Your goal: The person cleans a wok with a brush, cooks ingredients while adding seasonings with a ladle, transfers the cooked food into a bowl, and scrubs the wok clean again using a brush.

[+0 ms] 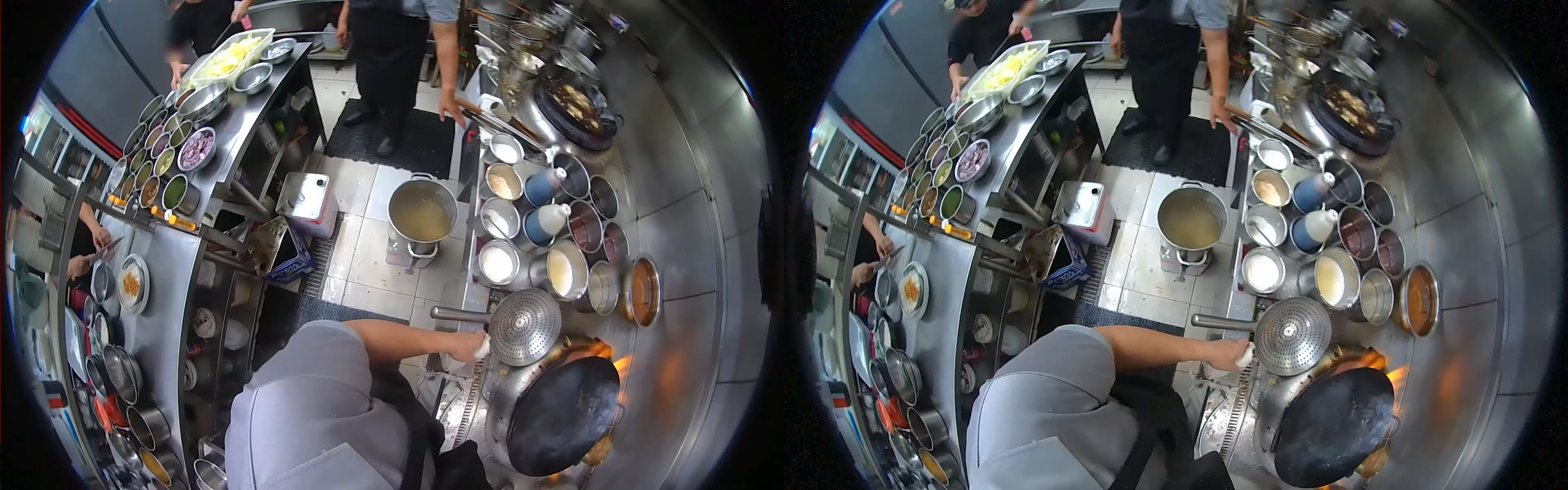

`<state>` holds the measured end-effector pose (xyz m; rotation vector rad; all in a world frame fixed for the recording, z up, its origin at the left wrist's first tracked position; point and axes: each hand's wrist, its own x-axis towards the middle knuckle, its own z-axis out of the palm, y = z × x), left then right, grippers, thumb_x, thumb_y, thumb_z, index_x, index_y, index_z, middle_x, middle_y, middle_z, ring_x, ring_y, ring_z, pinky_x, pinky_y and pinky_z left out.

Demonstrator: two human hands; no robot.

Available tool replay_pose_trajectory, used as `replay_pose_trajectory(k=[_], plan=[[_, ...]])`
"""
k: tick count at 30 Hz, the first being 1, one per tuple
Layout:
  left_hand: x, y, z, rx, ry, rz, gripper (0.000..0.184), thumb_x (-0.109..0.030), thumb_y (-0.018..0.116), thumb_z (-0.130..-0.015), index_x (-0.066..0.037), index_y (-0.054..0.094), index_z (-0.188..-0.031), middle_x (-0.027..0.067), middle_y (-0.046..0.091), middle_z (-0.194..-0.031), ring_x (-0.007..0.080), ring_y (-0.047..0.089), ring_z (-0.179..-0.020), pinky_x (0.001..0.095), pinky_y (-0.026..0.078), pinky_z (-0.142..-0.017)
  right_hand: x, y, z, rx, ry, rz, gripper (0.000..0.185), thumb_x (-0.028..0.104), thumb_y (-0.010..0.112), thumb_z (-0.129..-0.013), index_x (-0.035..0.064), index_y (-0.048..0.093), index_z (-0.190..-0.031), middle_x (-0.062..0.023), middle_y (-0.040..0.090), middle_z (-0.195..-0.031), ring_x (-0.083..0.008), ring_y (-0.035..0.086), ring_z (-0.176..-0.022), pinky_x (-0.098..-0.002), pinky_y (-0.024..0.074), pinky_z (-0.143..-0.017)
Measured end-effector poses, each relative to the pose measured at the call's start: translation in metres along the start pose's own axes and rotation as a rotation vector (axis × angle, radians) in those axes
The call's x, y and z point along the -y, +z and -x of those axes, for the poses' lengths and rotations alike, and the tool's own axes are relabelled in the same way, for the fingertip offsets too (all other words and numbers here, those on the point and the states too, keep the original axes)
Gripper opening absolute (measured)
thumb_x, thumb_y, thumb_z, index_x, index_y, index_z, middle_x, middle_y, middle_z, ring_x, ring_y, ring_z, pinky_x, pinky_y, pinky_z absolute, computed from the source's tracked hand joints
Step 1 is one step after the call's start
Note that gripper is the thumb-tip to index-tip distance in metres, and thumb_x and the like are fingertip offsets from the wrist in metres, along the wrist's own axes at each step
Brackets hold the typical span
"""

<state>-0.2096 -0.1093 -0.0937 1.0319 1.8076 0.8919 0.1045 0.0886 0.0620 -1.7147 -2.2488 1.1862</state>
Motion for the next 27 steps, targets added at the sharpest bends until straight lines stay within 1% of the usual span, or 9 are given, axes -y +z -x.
replay_pose_trajectory(k=[1, 2, 6, 9, 13, 19, 23, 24, 27], plan=[[0.013, -0.001, 0.001, 0.074, -0.001, -0.003, 0.084, -0.03, 0.082, -0.08, 0.007, 0.035, -0.139, 0.0344, 0.06, -0.126, 0.0469, 0.062, -0.118, 0.049, 0.051, -0.1, 0.006, 0.02, 0.006, 0.018, -0.01, -0.01, 0.056, 0.012, 0.069, -0.094, 0.007, 0.055, -0.148, -0.008, 0.069, -0.089, -0.0229, 0.067, -0.067, -0.0396, 0.0546, -0.056], [0.022, 0.005, 0.004, 0.021, 0.113, -0.019, 0.083, -0.03, 0.084, -0.078, 0.002, 0.042, -0.142, 0.0337, 0.057, -0.129, 0.0452, 0.06, -0.121, 0.0503, 0.049, -0.102, 0.011, 0.036, 0.012, 0.04, -0.013, -0.013, 0.056, 0.012, 0.069, -0.094, 0.0069, 0.055, -0.148, -0.008, 0.069, -0.089, -0.0228, 0.067, -0.067, -0.0395, 0.0545, -0.056], [0.012, 0.008, 0.026, -0.202, 0.184, -0.222, 0.071, -0.029, 0.085, -0.074, -0.003, 0.057, -0.134, 0.0252, 0.061, -0.125, 0.0414, 0.062, -0.118, 0.0519, 0.05, -0.102, 0.025, 0.083, 0.033, 0.101, -0.028, -0.026, 0.056, 0.012, 0.069, -0.094, 0.0064, 0.055, -0.148, -0.0081, 0.069, -0.089, -0.0225, 0.067, -0.067, -0.0392, 0.0543, -0.056], [0.013, -0.01, 0.032, -0.159, 0.178, -0.232, 0.069, -0.026, 0.081, -0.079, -0.006, 0.054, -0.139, 0.0215, 0.063, -0.12, 0.0399, 0.064, -0.116, 0.0501, 0.051, -0.1, 0.028, 0.101, 0.042, 0.133, -0.021, -0.028, 0.056, 0.012, 0.069, -0.094, 0.0061, 0.055, -0.148, -0.0081, 0.069, -0.089, -0.0223, 0.067, -0.067, -0.039, 0.0542, -0.056], [0.037, -0.006, 0.007, -0.102, 0.316, -0.134, 0.069, -0.026, 0.082, -0.079, -0.005, 0.054, -0.139, 0.0197, 0.063, -0.123, 0.0404, 0.063, -0.117, 0.049, 0.052, -0.1, 0.031, 0.122, 0.053, 0.142, -0.013, -0.022, 0.057, 0.012, 0.069, -0.094, 0.0056, 0.054, -0.148, -0.0082, 0.069, -0.089, -0.022, 0.066, -0.066, -0.0387, 0.054, -0.056], [0.021, -0.004, 0.028, -0.272, 0.266, -0.229, 0.072, -0.034, 0.082, -0.083, -0.006, 0.052, -0.141, 0.0209, 0.06, -0.127, 0.0388, 0.062, -0.118, 0.0486, 0.051, -0.1, 0.031, 0.149, 0.074, 0.175, -0.038, -0.001, 0.057, 0.013, 0.07, -0.094, 0.0049, 0.054, -0.148, -0.0083, 0.068, -0.089, -0.0216, 0.066, -0.066, -0.0382, 0.0537, -0.056], [0.02, -0.01, 0.053, -0.398, 0.266, -0.155, 0.089, -0.04, 0.078, -0.087, -0.003, 0.033, -0.155, 0.0216, 0.058, -0.13, 0.0397, 0.063, -0.115, 0.0478, 0.05, -0.101, 0.03, 0.172, 0.097, 0.205, -0.074, -0.007, 0.057, 0.013, 0.07, -0.094, 0.0044, 0.054, -0.148, -0.0084, 0.068, -0.089, -0.0213, 0.065, -0.065, -0.0379, 0.0535, -0.056], [0.027, -0.014, 0.069, -0.427, 0.348, -0.189, 0.091, -0.04, 0.074, -0.09, 0.0, 0.028, -0.158, 0.0222, 0.057, -0.131, 0.0409, 0.061, -0.117, 0.048, 0.049, -0.101, 0.029, 0.181, 0.103, 0.222, -0.085, -0.016, 0.057, 0.013, 0.07, -0.094, 0.0043, 0.054, -0.148, -0.0084, 0.068, -0.089, -0.0212, 0.065, -0.065, -0.0379, 0.0535, -0.056], [0.048, -0.029, 0.132, -0.425, 0.311, -0.214, 0.086, -0.038, 0.072, -0.092, 0.0, 0.029, -0.156, 0.0233, 0.057, -0.129, 0.0419, 0.059, -0.119, 0.048, 0.049, -0.101, 0.029, 0.212, 0.117, 0.272, -0.13, -0.059, 0.057, 0.013, 0.07, -0.094, 0.0039, 0.053, -0.148, -0.0085, 0.068, -0.088, -0.021, 0.065, -0.065, -0.0376, 0.0533, -0.056]])
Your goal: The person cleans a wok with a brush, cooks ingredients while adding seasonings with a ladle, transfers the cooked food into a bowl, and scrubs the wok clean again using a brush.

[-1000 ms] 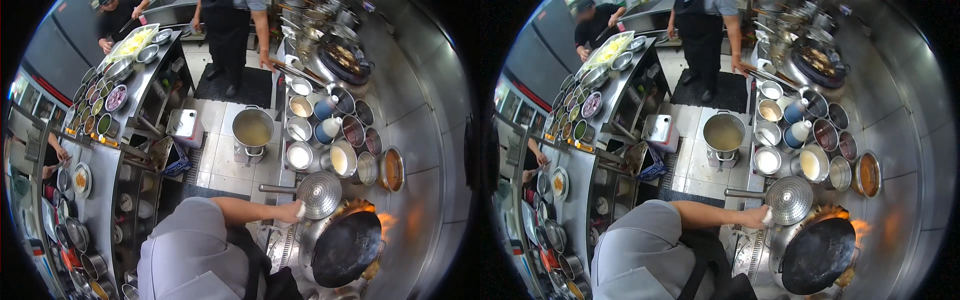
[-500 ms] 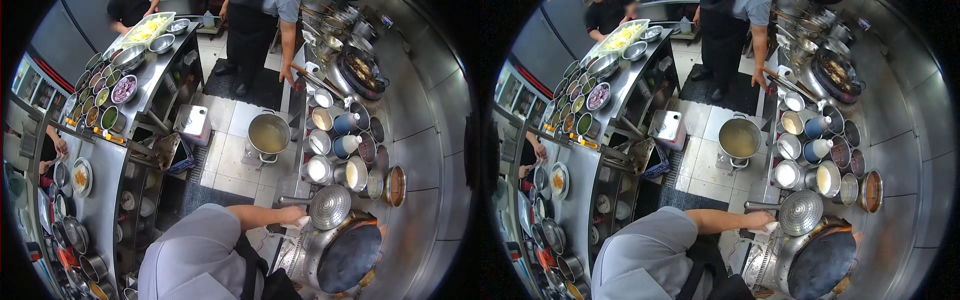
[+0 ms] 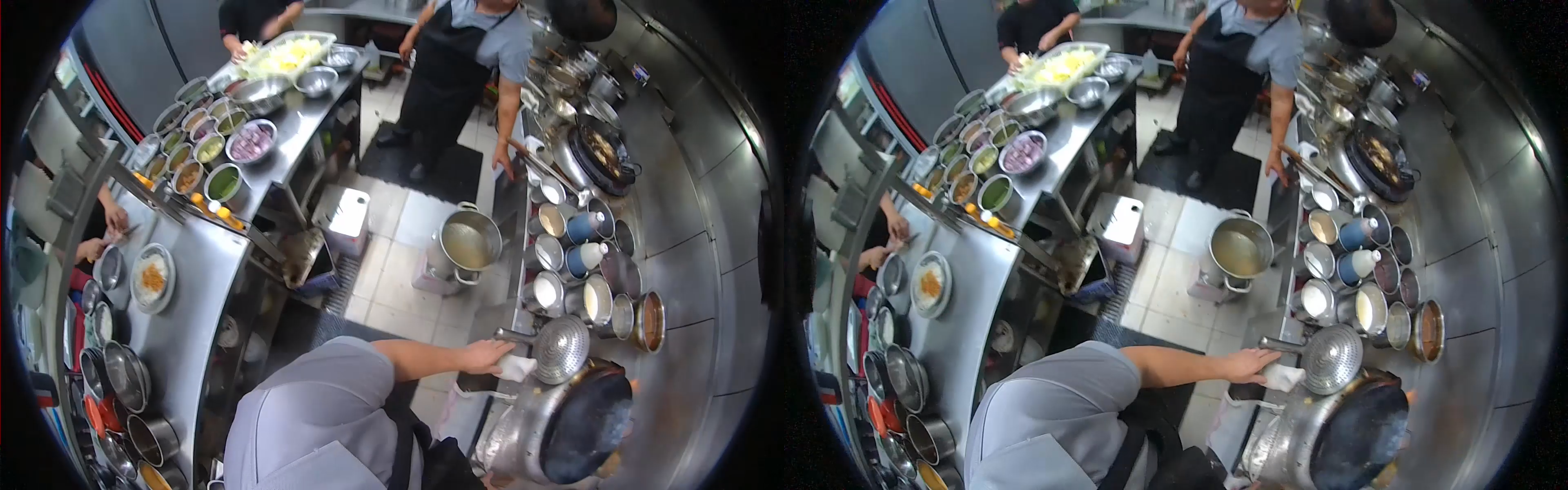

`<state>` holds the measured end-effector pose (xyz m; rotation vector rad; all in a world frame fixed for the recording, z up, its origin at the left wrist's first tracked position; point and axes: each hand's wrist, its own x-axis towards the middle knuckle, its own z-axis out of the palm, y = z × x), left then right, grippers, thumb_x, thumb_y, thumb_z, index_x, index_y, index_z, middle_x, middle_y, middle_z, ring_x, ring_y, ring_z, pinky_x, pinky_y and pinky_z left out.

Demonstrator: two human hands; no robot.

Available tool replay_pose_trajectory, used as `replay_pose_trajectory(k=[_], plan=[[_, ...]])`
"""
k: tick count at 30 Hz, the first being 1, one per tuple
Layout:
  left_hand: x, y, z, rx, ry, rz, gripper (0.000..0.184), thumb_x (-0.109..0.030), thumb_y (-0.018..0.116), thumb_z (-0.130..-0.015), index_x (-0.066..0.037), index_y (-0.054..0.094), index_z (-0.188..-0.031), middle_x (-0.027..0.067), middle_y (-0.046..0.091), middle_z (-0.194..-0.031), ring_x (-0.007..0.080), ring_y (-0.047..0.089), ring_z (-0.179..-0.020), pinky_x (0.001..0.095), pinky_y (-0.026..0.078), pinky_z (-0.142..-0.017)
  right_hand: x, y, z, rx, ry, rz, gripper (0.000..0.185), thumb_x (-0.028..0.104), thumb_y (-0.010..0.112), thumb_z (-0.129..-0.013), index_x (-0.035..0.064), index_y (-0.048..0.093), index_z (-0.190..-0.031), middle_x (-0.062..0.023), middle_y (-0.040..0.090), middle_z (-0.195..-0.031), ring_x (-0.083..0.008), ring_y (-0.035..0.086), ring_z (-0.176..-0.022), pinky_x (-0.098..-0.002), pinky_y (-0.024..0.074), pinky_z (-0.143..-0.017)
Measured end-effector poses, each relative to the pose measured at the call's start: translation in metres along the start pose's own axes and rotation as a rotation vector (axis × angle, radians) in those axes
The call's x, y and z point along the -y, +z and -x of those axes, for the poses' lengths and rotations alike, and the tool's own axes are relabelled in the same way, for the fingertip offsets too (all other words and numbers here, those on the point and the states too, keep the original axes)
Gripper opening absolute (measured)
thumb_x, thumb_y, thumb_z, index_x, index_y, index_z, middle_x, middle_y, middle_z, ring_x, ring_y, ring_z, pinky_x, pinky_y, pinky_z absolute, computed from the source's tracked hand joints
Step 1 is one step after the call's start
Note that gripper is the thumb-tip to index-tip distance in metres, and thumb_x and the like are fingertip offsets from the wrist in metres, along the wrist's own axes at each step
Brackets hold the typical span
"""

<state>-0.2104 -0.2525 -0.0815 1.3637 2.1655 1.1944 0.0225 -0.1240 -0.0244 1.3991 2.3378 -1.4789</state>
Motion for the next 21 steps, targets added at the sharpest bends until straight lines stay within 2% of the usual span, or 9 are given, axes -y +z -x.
replay_pose_trajectory(k=[3, 5, 6, 7, 10, 13, 16, 20, 21], plan=[[0.042, -0.009, 0.099, -0.106, 0.009, -0.034, 0.072, -0.036, 0.071, -0.093, 0.0, 0.043, -0.148, 0.0242, 0.057, -0.127, 0.0431, 0.057, -0.118, 0.0502, 0.048, -0.101, 0.001, 0.038, 0.002, 0.062, -0.018, -0.051, 0.058, 0.013, 0.07, -0.094, 0.0035, 0.053, -0.148, -0.0085, 0.068, -0.088, -0.0208, 0.065, -0.064, -0.0374, 0.0532, -0.056], [0.068, -0.037, 0.177, 0.298, -0.146, -0.076, 0.065, -0.039, 0.069, -0.094, 0.0, 0.05, -0.142, 0.0249, 0.06, -0.124, 0.0428, 0.057, -0.119, 0.0513, 0.047, -0.102, 0.003, 0.058, 0.005, 0.091, -0.037, -0.077, 0.058, 0.013, 0.07, -0.094, 0.0033, 0.053, -0.148, -0.0086, 0.068, -0.088, -0.0206, 0.064, -0.064, -0.0373, 0.0531, -0.056], [0.088, -0.041, 0.217, 0.5, -0.218, -0.147, 0.066, -0.046, 0.066, -0.094, 0.0, 0.053, -0.14, 0.0258, 0.061, -0.125, 0.0431, 0.057, -0.121, 0.0519, 0.047, -0.104, 0.004, 0.066, 0.009, 0.104, -0.041, -0.086, 0.058, 0.013, 0.07, -0.094, 0.0032, 0.053, -0.148, -0.0086, 0.068, -0.088, -0.0205, 0.064, -0.064, -0.0372, 0.0531, -0.056], [0.089, -0.055, 0.255, 0.767, -0.315, -0.344, 0.071, -0.053, 0.066, -0.092, 0.0, 0.058, -0.137, 0.0262, 0.06, -0.134, 0.0452, 0.056, -0.127, 0.053, 0.047, -0.105, 0.006, 0.074, 0.012, 0.117, -0.046, -0.092, 0.058, 0.013, 0.07, -0.094, 0.003, 0.053, -0.148, -0.0086, 0.068, -0.088, -0.0205, 0.064, -0.064, -0.0371, 0.053, -0.055], [0.108, -0.063, 0.327, 0.994, -0.484, -0.191, 0.071, -0.056, 0.067, -0.09, 0.001, 0.064, -0.132, 0.0284, 0.061, -0.136, 0.0453, 0.057, -0.128, 0.0524, 0.048, -0.105, 0.012, 0.093, 0.024, 0.154, -0.048, -0.093, 0.058, 0.013, 0.07, -0.094, 0.0027, 0.053, -0.149, -0.0087, 0.067, -0.088, -0.0202, 0.064, -0.064, -0.0369, 0.0529, -0.055], [0.121, -0.098, 0.336, 0.952, -0.455, -0.184, 0.072, -0.054, 0.069, -0.089, 0.005, 0.064, -0.131, 0.0292, 0.065, -0.13, 0.0431, 0.062, -0.124, 0.0502, 0.048, -0.104, 0.02, 0.116, 0.034, 0.18, -0.045, -0.098, 0.058, 0.013, 0.07, -0.094, 0.0023, 0.052, -0.149, -0.0087, 0.067, -0.088, -0.02, 0.064, -0.063, -0.0367, 0.0527, -0.055], [0.142, -0.107, 0.337, 0.885, -0.432, -0.077, 0.053, -0.046, 0.07, -0.091, 0.0, 0.073, -0.117, 0.0231, 0.072, -0.118, 0.0407, 0.067, -0.114, 0.0491, 0.052, -0.096, 0.029, 0.142, 0.038, 0.195, -0.031, -0.091, 0.059, 0.013, 0.07, -0.094, 0.002, 0.052, -0.149, -0.0088, 0.067, -0.088, -0.0198, 0.063, -0.063, -0.0364, 0.0526, -0.055], [0.158, -0.155, 0.378, 0.4, -0.613, 0.027, 0.056, -0.042, 0.071, -0.09, 0.003, 0.068, -0.123, 0.0253, 0.07, -0.12, 0.0407, 0.067, -0.115, 0.0497, 0.052, -0.094, 0.039, 0.183, 0.035, 0.194, 0.005, -0.061, 0.059, 0.013, 0.07, -0.094, 0.0015, 0.052, -0.149, -0.0089, 0.067, -0.088, -0.0195, 0.063, -0.063, -0.0361, 0.0524, -0.055], [0.169, -0.167, 0.391, 0.462, -0.642, 0.083, 0.075, -0.052, 0.068, -0.093, 0.005, 0.056, -0.14, 0.0287, 0.065, -0.131, 0.0441, 0.062, -0.123, 0.0488, 0.049, -0.104, 0.042, 0.193, 0.034, 0.192, 0.017, -0.055, 0.059, 0.013, 0.07, -0.094, 0.0014, 0.052, -0.149, -0.0089, 0.067, -0.088, -0.0194, 0.063, -0.063, -0.0361, 0.0523, -0.055]])
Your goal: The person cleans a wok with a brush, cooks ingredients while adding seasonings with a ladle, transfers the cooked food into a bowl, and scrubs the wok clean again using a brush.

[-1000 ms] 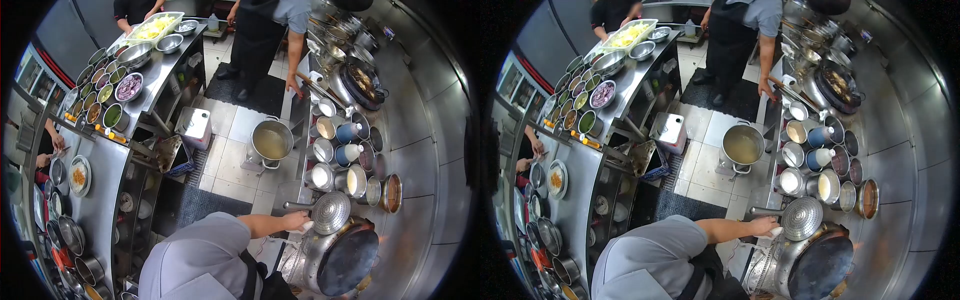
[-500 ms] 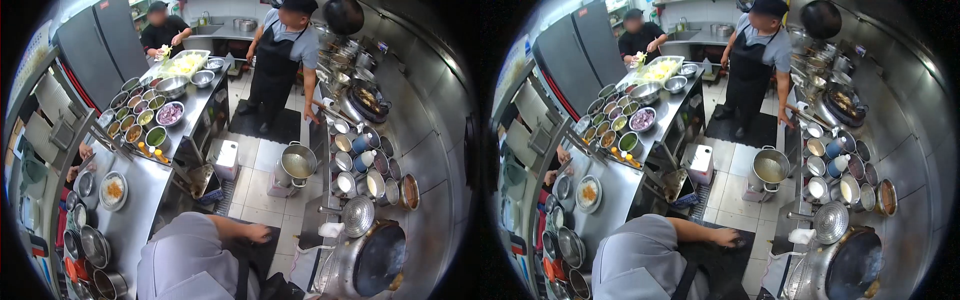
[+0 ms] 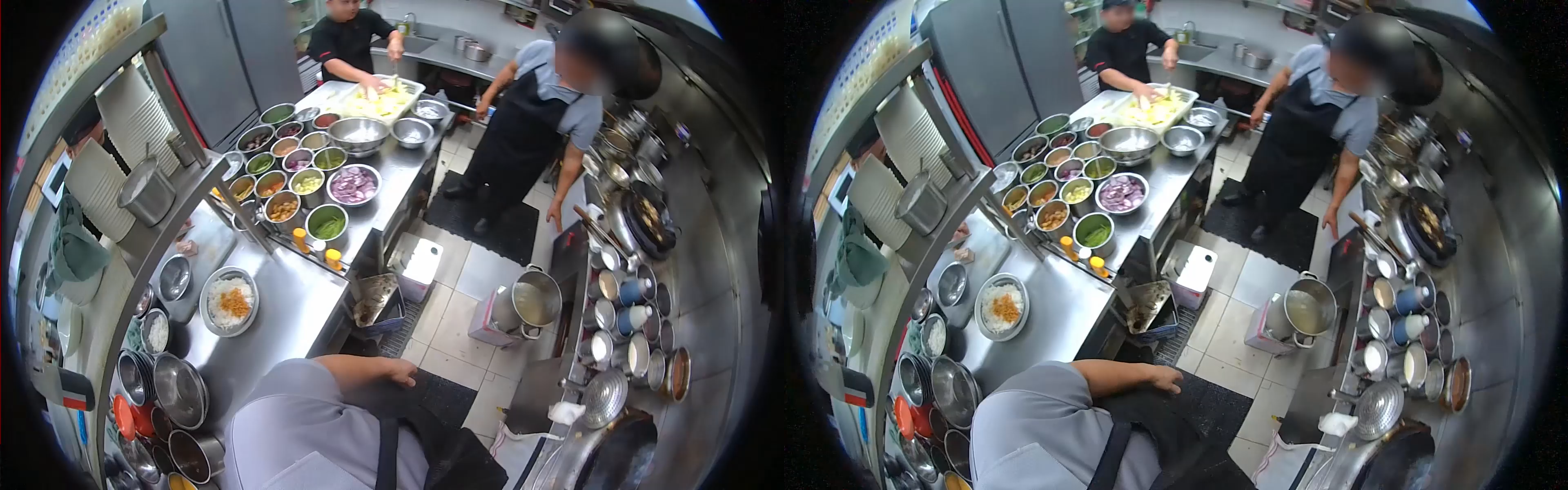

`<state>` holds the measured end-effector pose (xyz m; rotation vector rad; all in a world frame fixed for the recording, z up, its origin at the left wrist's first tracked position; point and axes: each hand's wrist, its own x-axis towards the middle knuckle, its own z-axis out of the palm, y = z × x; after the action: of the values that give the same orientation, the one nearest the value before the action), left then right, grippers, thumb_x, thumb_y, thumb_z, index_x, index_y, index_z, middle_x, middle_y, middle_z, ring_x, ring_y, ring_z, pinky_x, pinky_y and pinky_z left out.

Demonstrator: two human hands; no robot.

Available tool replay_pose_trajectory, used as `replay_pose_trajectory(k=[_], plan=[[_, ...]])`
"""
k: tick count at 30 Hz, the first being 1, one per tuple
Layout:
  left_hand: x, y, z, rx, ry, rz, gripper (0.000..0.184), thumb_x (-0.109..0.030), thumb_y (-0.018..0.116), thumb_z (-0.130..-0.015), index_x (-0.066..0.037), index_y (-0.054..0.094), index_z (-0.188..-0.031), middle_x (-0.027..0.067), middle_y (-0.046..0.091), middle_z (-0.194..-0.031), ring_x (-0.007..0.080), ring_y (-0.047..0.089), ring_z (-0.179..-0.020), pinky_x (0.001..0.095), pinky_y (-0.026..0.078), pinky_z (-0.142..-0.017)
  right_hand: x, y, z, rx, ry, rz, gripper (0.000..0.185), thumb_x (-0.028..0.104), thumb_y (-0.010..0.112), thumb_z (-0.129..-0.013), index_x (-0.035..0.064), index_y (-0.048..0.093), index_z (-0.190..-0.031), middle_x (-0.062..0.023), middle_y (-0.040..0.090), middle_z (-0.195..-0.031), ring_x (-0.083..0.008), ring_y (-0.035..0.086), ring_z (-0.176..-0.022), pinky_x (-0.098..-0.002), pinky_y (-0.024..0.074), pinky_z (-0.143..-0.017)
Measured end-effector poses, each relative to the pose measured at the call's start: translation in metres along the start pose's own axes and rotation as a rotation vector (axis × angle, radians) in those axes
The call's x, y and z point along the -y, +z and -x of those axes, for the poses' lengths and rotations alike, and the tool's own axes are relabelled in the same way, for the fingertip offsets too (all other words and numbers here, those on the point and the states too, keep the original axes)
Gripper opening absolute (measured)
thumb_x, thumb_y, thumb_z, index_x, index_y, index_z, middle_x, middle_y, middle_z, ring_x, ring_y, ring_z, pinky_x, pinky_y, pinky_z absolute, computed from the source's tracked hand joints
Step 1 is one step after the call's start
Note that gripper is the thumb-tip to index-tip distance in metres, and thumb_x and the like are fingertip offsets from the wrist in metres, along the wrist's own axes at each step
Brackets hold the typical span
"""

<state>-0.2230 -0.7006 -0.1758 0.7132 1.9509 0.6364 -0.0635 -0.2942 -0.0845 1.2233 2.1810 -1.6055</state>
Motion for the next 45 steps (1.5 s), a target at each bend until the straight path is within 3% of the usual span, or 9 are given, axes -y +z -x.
replay_pose_trajectory(k=[6, 14, 17, 26, 31, 38, 40, 43, 45], plan=[[0.07, -0.03, 0.081, 0.084, -0.1, 0.069, 0.073, -0.055, 0.067, -0.093, 0.002, 0.059, -0.138, 0.0272, 0.066, -0.131, 0.0427, 0.062, -0.124, 0.0486, 0.049, -0.105, -0.002, 0.044, -0.018, -0.021, 0.077, -0.004, 0.059, 0.014, 0.07, -0.094, 0.0006, 0.051, -0.149, -0.009, 0.066, -0.088, -0.019, 0.062, -0.062, -0.0356, 0.0521, -0.055], [0.098, -0.091, 0.054, -0.173, -0.101, 0.186, 0.071, -0.052, 0.069, -0.092, 0.002, 0.06, -0.138, 0.0265, 0.062, -0.137, 0.042, 0.059, -0.129, 0.0476, 0.048, -0.108, -0.017, 0.087, -0.068, 0.072, 0.068, -0.09, 0.06, 0.014, 0.07, -0.094, -0.0003, 0.051, -0.149, -0.0091, 0.066, -0.088, -0.0184, 0.061, -0.061, -0.035, 0.0517, -0.055], [0.095, -0.129, 0.042, -0.254, -0.07, 0.228, 0.075, -0.048, 0.072, -0.091, 0.003, 0.054, -0.143, 0.0284, 0.058, -0.143, 0.0422, 0.055, -0.134, 0.0462, 0.045, -0.112, 0.009, 0.108, -0.101, 0.2, 0.202, -0.157, 0.056, 0.017, 0.068, -0.096, -0.0042, 0.053, -0.145, -0.0111, 0.067, -0.085, -0.0181, 0.063, -0.061, -0.0345, 0.0534, -0.056], [0.134, -0.167, 0.055, -0.479, -0.191, 0.333, 0.061, -0.048, 0.07, -0.087, 0.002, 0.069, -0.121, 0.0267, 0.071, -0.118, 0.0406, 0.067, -0.114, 0.0469, 0.052, -0.098, 0.086, 0.114, -0.13, 0.285, 0.174, 0.132, 0.053, 0.016, 0.065, -0.096, -0.0046, 0.054, -0.143, -0.0119, 0.067, -0.083, -0.0178, 0.063, -0.059, -0.0338, 0.0545, -0.056], [0.106, -0.122, 0.075, -0.526, -0.54, 0.407, 0.057, -0.046, 0.071, -0.09, 0.001, 0.069, -0.123, 0.0259, 0.071, -0.12, 0.0372, 0.068, -0.116, 0.0442, 0.053, -0.099, 0.06, 0.081, -0.201, 0.384, 0.154, 0.287, 0.052, 0.015, 0.064, -0.096, -0.0045, 0.055, -0.143, -0.012, 0.067, -0.083, -0.0178, 0.063, -0.058, -0.0335, 0.0548, -0.055], [0.009, -0.001, 0.061, -0.387, -0.58, 0.503, 0.068, -0.049, 0.069, -0.094, 0.001, 0.06, -0.139, 0.0219, 0.063, -0.14, 0.0366, 0.058, -0.132, 0.0431, 0.045, -0.112, -0.084, 0.048, -0.362, 0.594, 0.14, 0.441, 0.051, 0.014, 0.063, -0.096, -0.0043, 0.055, -0.143, -0.0122, 0.066, -0.083, -0.0179, 0.063, -0.057, -0.033, 0.0553, -0.055], [-0.015, 0.025, 0.078, -0.413, -0.563, 0.63, 0.069, -0.051, 0.067, -0.096, 0.001, 0.059, -0.14, 0.0216, 0.062, -0.141, 0.036, 0.058, -0.133, 0.0425, 0.046, -0.112, -0.004, 0.052, -0.326, 0.577, 0.088, 0.447, 0.052, 0.015, 0.063, -0.096, -0.0037, 0.054, -0.143, -0.0121, 0.066, -0.082, -0.0181, 0.063, -0.056, -0.0326, 0.0557, -0.054], [-0.032, 0.066, 0.112, -0.689, -0.687, 0.868, 0.069, -0.049, 0.066, -0.096, 0.002, 0.058, -0.141, 0.0215, 0.062, -0.142, 0.0358, 0.058, -0.133, 0.0416, 0.046, -0.112, 0.104, 0.059, -0.261, 0.551, 0.079, 0.368, 0.052, 0.016, 0.061, -0.096, -0.0029, 0.054, -0.144, -0.0121, 0.065, -0.081, -0.0184, 0.062, -0.055, -0.032, 0.0564, -0.052], [-0.034, 0.102, 0.133, -0.607, -0.872, 0.686, 0.058, -0.043, 0.067, -0.094, 0.001, 0.065, -0.131, 0.0202, 0.069, -0.127, 0.0349, 0.065, -0.122, 0.0427, 0.051, -0.103, 0.108, 0.064, -0.262, 0.633, 0.052, 0.382, 0.054, 0.019, 0.062, -0.096, -0.0017, 0.053, -0.146, -0.013, 0.066, -0.083, -0.0193, 0.064, -0.059, -0.0321, 0.0574, -0.053]])
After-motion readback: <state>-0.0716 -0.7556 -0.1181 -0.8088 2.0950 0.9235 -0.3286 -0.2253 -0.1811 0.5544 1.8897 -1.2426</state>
